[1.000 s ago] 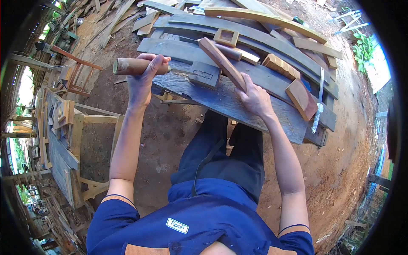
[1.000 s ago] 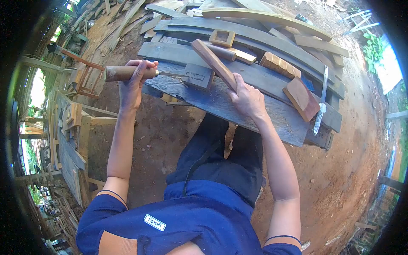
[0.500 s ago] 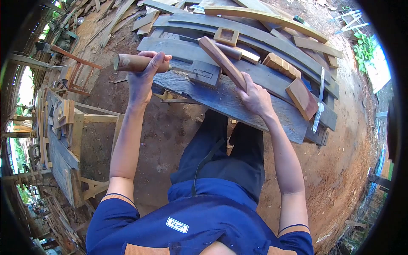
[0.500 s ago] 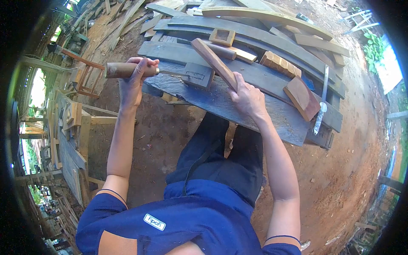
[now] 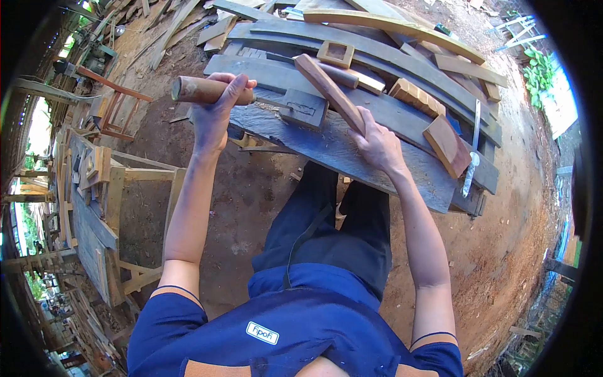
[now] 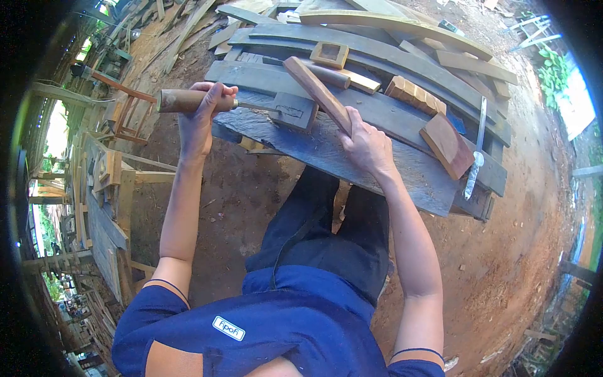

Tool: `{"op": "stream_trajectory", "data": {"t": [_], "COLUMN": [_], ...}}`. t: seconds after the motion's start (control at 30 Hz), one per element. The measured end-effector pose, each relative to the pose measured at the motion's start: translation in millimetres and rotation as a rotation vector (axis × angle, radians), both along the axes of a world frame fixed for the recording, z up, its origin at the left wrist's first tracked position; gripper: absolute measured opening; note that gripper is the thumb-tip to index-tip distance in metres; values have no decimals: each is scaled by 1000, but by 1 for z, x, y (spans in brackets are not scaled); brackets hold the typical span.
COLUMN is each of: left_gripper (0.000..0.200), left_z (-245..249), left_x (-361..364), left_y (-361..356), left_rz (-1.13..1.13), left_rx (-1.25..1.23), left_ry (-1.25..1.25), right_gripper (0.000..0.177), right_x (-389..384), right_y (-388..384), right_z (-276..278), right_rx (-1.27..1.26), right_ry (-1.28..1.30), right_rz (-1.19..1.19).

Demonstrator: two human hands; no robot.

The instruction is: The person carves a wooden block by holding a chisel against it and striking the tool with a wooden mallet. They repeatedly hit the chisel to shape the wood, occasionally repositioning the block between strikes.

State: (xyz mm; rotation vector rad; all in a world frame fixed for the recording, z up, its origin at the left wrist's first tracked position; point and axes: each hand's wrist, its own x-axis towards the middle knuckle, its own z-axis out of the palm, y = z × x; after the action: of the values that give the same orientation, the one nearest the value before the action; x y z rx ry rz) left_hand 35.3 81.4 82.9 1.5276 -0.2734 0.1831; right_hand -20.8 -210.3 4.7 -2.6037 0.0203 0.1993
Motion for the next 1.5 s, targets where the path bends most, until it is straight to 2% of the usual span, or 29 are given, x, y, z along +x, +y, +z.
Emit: {"op": "stream_trajectory", "data": {"t": [0.1,0.2,0.3,0.4,0.47,0.6,0.63,0.7,0.73,0.77,0.8,0.83,0.9,0.93,1.0,1.03,1.07,1.1,1.13,1.17,1.2,1.23,1.3,1.37,1.4,1.47,1.5], "left_gripper": [18,15,15,15,15,14,14,16,20,25,36,42,38,38,38,38,35,31,13,13,10,11,16,13,13,13,13], "left_z": [0,-9,-13,-10,-9,-22,-32,-63,-61,-59,-56,-45,-74,-77,-61,-56,-48,-42,-28,-23,-24,-24,-21,-20,-16,-16,-17], "left_x": [-3,-7,-5,-6,-9,-5,-1,13,15,15,12,0,17,7,-7,-8,-9,-8,-13,-9,-10,-9,-10,-9,-11,-10,-9], "left_y": [-11,-27,-37,-41,-44,-36,-31,-17,-14,-11,0,-8,0,-13,-46,-38,-24,-16,-28,-28,-26,-23,-23,-22,-25,-26,-25], "left_rz": [39,123,80,61,70,16,75,137,204,273,123,138,167,163,501,509,335,146,199,203,111,24,94,70,91,82,66], "left_rx": [-58,-139,-242,-204,-137,-193,-177,-169,-59,49,219,120,112,107,-11,-13,19,55,-53,-62,-158,-257,-233,-208,-182,-189,-189], "left_ry": [15,-103,-154,-182,-196,-180,-203,-234,-153,-72,-126,-154,-229,-205,-163,-161,-188,-214,-221,-222,-175,-135,-146,-126,-126,-128,-137], "right_gripper": [56,56,55,52,52,49,49,49,49,52,55,55,58,49,53,59,57,57,54,52,51,54,51,52,52,53,53], "right_x": [0,0,1,13,12,-27,-37,-50,-52,-54,-56,-63,-70,-73,-74,-74,-61,-62,-56,-53,-51,-46,-34,-27,-28,-34,-35], "right_y": [-1,2,0,3,24,67,74,82,82,80,78,78,71,71,73,74,69,67,61,57,54,47,29,6,-3,-16,-22], "right_z": [-1,0,-3,9,56,177,191,208,211,213,215,218,226,224,216,211,204,199,198,192,176,165,122,74,57,33,25], "right_rx": [-7,-1,-1,208,217,484,479,359,356,127,-100,-102,-202,-65,-25,17,-55,-50,-12,32,210,315,335,164,160,-36,-32], "right_ry": [-14,-22,-3,96,-37,-465,-472,-883,-886,-553,-220,-220,-456,-679,-603,-545,-283,-285,-311,-321,-376,-256,-246,-173,-166,-84,-72], "right_rz": [4,8,-7,-9,50,340,342,521,528,481,422,421,440,471,440,414,417,410,397,389,338,263,114,30,32,-69,-58]}}
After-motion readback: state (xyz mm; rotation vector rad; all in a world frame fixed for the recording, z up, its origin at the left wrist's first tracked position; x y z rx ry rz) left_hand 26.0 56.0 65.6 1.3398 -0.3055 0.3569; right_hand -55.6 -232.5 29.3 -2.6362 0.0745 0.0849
